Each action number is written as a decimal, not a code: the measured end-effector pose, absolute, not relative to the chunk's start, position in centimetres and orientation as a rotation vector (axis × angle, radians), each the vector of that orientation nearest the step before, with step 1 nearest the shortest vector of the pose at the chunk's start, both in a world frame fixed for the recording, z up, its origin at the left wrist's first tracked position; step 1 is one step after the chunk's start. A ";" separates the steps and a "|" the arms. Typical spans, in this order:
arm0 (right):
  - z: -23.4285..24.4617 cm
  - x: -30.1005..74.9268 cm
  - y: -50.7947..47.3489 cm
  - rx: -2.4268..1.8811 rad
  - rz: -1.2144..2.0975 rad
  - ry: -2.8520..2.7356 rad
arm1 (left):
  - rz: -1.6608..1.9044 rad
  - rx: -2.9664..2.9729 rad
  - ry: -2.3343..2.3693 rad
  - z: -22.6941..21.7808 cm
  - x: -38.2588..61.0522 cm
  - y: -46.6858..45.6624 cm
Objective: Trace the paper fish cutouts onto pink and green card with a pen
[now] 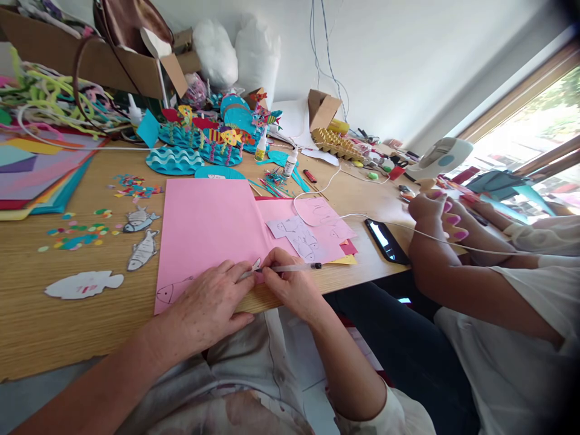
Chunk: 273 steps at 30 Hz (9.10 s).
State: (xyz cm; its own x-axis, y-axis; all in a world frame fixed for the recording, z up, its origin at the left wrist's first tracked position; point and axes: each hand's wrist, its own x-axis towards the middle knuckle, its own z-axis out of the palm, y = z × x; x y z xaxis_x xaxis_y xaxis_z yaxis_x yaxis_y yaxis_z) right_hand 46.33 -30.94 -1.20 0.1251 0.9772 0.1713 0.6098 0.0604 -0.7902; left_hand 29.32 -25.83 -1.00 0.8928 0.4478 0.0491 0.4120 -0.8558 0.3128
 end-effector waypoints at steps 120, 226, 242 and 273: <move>-2.1 44.8 -32.4 -1.717 0.382 -1.525 | 0.633 2.657 0.438 -4.0 28.8 -23.4; -1.7 45.4 -31.1 -1.435 0.757 -1.674 | 0.540 2.505 0.493 -3.7 28.8 -23.1; -1.5 45.1 -31.0 -1.409 0.769 -1.676 | 0.527 2.498 0.501 -3.5 28.7 -23.1; -2.1 46.0 -31.7 -1.445 0.533 -1.450 | 0.520 2.555 0.522 -2.9 28.8 -23.3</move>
State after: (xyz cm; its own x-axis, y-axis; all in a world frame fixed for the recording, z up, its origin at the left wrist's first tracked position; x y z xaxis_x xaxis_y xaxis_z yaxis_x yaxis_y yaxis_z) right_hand 45.98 -31.70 -2.13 0.1903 0.9263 0.3251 0.4950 0.1955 -0.8467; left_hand 28.77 -23.33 -2.92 0.8551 0.4466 0.2634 0.2649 -0.8131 0.5184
